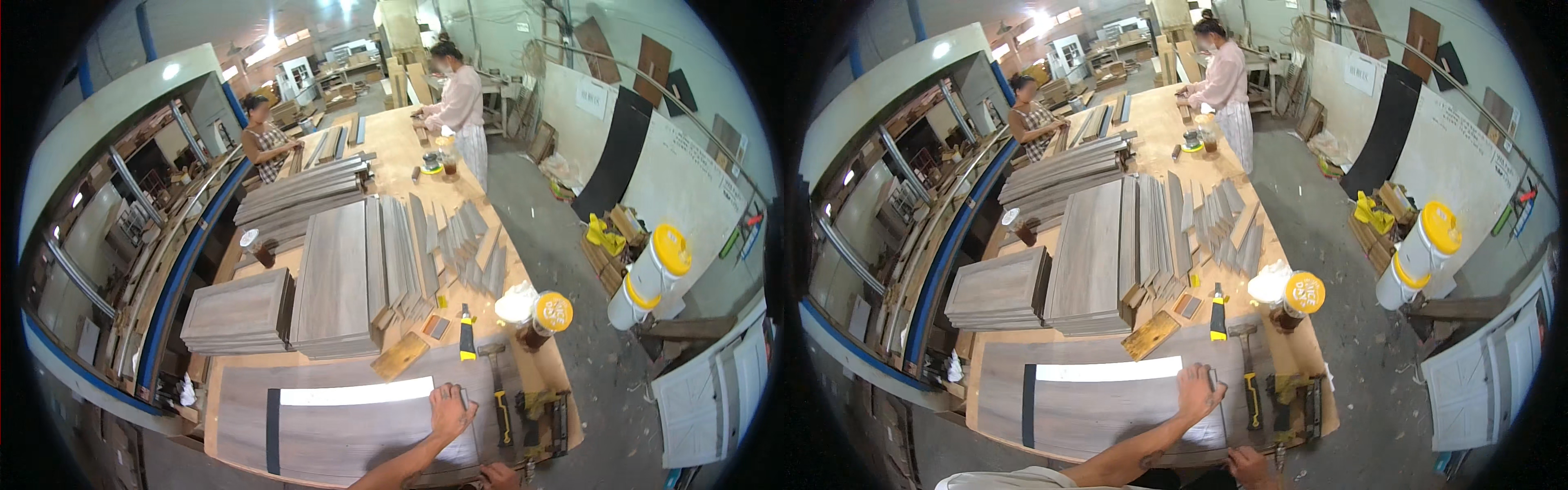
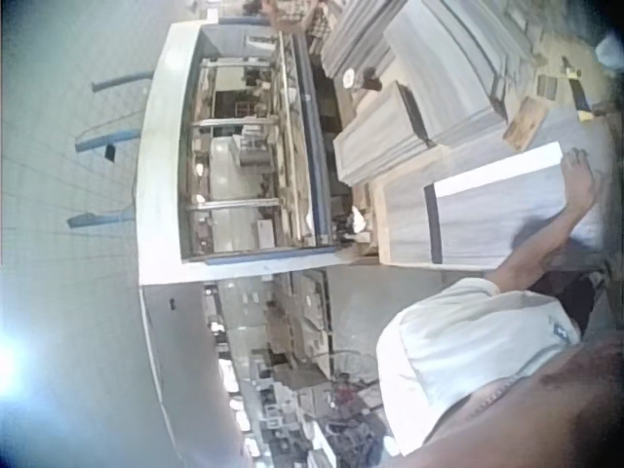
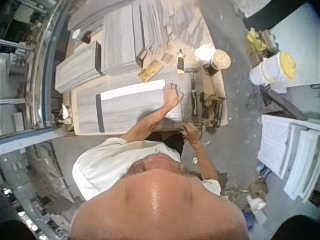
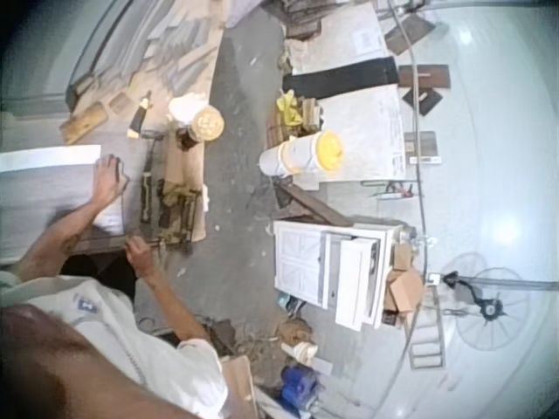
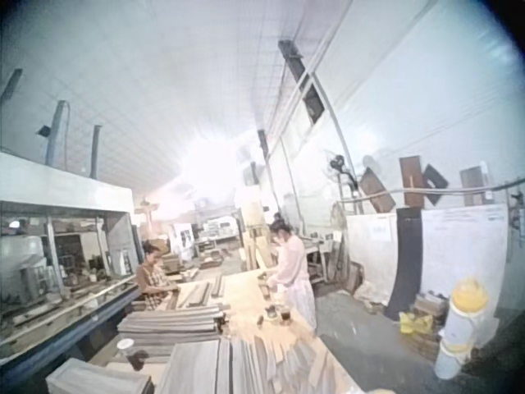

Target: The person applies glue to a wooden frame from a piping bag, fits a wooden panel into the frame, and secures the wooden pieces together using a nail gun.

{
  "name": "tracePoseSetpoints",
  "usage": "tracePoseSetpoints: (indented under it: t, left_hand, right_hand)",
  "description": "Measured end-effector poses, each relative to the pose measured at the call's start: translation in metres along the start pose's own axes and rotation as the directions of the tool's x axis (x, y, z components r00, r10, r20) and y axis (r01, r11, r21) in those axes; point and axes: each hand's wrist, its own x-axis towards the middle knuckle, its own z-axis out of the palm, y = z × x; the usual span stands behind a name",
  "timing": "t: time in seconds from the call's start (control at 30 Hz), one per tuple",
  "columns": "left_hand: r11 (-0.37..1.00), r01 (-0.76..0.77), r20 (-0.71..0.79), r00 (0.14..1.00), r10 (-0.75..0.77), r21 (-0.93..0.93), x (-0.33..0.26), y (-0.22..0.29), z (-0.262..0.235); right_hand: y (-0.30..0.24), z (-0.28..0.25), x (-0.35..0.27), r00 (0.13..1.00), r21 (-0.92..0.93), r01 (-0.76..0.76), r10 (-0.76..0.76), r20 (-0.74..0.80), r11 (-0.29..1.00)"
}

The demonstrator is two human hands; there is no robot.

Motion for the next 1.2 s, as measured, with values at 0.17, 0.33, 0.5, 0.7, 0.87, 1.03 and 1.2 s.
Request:
tracePoseSetpoints:
  t: [0.17, 0.33, 0.5, 0.7, 0.87, 1.03, 1.2]
  left_hand:
    - [1.000, 0.020, 0.021, 1.000, -0.021, 0.012, 0.002, 0.004, -0.004]
    - [1.000, -0.006, -0.123, 0.992, 0.009, 0.022, 0.001, 0.010, 0.004]
    - [0.999, 0.042, -0.036, 0.999, -0.041, 0.033, 0.002, 0.013, 0.002]
    - [0.998, 0.044, -0.075, 0.996, -0.041, 0.042, 0.003, 0.013, 0.003]
    - [0.995, -0.045, -0.140, 0.989, 0.057, 0.091, 0.006, 0.015, -0.001]
    - [0.993, -0.058, -0.148, 0.986, 0.072, 0.100, 0.003, 0.018, -0.001]
    - [0.992, -0.078, -0.134, 0.987, 0.091, 0.095, 0.000, 0.014, -0.001]
  right_hand:
    - [-0.004, -0.006, 0.006, 1.000, 0.121, -0.022, 0.023, -0.002, 0.992]
    - [-0.004, -0.018, 0.010, 0.998, 0.082, 0.058, -0.059, 0.008, 0.995]
    - [-0.001, -0.020, 0.015, 0.991, 0.115, 0.123, -0.114, -0.075, 0.986]
    - [-0.009, -0.024, 0.021, 0.986, 0.102, 0.134, -0.123, -0.109, 0.986]
    - [0.001, -0.029, 0.024, 0.979, 0.076, 0.198, -0.193, -0.062, 0.977]
    - [0.000, -0.013, 0.011, 0.978, 0.031, 0.184, -0.180, -0.104, 0.982]
    - [-0.006, -0.015, 0.006, 0.983, -0.067, 0.167, -0.171, -0.062, 0.984]
